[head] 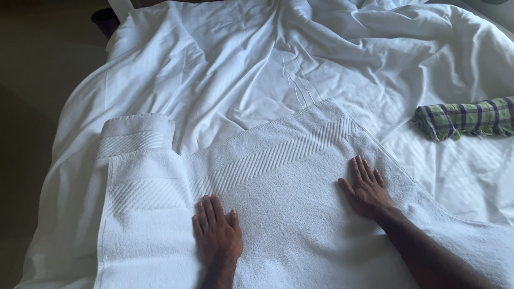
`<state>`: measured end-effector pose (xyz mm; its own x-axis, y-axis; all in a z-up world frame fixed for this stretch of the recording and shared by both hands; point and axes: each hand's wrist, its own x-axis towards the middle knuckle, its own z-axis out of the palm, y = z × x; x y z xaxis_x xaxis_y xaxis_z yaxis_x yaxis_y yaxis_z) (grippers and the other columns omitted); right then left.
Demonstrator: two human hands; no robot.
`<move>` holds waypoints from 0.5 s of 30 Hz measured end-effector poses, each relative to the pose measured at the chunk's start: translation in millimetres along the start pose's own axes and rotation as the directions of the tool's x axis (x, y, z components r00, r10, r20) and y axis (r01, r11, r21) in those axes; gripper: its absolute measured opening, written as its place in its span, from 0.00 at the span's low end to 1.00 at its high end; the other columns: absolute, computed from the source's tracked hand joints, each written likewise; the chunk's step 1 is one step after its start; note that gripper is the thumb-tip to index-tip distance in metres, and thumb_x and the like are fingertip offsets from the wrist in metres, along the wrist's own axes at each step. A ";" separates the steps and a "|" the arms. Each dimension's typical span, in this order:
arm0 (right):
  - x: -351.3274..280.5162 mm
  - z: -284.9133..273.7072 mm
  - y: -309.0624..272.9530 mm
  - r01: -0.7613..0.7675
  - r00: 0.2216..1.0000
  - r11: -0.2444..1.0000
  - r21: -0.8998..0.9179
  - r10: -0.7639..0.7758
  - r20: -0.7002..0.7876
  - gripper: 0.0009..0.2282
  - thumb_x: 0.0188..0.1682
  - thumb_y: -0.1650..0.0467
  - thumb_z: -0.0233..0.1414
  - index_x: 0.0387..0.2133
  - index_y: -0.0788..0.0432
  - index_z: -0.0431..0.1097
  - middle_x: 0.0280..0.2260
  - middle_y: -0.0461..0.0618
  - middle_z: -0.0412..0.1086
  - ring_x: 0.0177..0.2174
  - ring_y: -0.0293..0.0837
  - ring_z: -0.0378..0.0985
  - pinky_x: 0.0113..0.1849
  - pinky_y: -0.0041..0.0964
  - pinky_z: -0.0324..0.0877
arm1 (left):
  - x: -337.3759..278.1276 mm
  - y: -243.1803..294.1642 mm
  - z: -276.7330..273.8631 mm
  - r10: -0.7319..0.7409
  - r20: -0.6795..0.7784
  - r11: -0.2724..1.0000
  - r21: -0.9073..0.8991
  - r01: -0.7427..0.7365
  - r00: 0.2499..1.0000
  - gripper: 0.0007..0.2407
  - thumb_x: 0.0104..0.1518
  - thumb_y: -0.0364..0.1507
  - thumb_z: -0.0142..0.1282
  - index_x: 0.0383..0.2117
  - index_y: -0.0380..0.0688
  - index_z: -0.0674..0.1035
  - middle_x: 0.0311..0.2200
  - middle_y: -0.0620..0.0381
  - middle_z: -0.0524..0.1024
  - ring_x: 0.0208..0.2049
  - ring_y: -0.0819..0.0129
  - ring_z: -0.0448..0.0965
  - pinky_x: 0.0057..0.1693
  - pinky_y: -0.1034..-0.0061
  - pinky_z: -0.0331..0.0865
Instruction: The person folds a white towel on a bed. They smooth the towel with their hands, fold one side over, and then fold the towel in half again.
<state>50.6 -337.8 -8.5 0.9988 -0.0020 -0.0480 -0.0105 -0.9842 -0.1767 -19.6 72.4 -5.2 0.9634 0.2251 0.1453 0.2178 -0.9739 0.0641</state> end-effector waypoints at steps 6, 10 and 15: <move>-4.3 -0.7 10.8 -0.093 0.994 0.993 0.069 0.089 0.069 0.40 0.51 0.44 0.25 0.71 0.54 0.27 0.74 0.49 0.26 0.71 0.44 0.25 0.67 0.47 0.24 | -11.8 3.3 -5.7 -0.015 0.073 1.000 0.009 0.014 0.997 0.32 0.64 0.49 0.33 0.70 0.44 0.50 0.73 0.51 0.45 0.73 0.59 0.41 0.73 0.58 0.37; -4.4 3.9 15.1 -0.108 0.993 0.990 0.090 0.104 0.049 0.40 0.52 0.44 0.24 0.72 0.55 0.28 0.74 0.51 0.26 0.71 0.47 0.26 0.67 0.49 0.24 | -17.8 7.0 -18.2 -0.029 0.128 0.999 0.025 0.026 0.991 0.32 0.64 0.49 0.33 0.71 0.44 0.49 0.73 0.51 0.43 0.73 0.58 0.39 0.73 0.58 0.36; -4.2 2.7 17.1 -0.135 0.991 0.987 0.083 0.132 0.036 0.39 0.53 0.44 0.23 0.72 0.55 0.29 0.74 0.50 0.26 0.71 0.47 0.26 0.67 0.49 0.24 | -24.4 8.8 -20.8 -0.034 0.185 0.999 0.023 0.030 0.982 0.33 0.64 0.50 0.32 0.71 0.42 0.47 0.73 0.48 0.41 0.73 0.57 0.37 0.72 0.57 0.34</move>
<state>46.1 -354.2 -14.0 0.9864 -0.1256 -0.1062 -0.1488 -0.9568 -0.2499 -44.4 59.0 12.4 0.9678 0.2482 -0.0418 0.2500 -0.9672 0.0455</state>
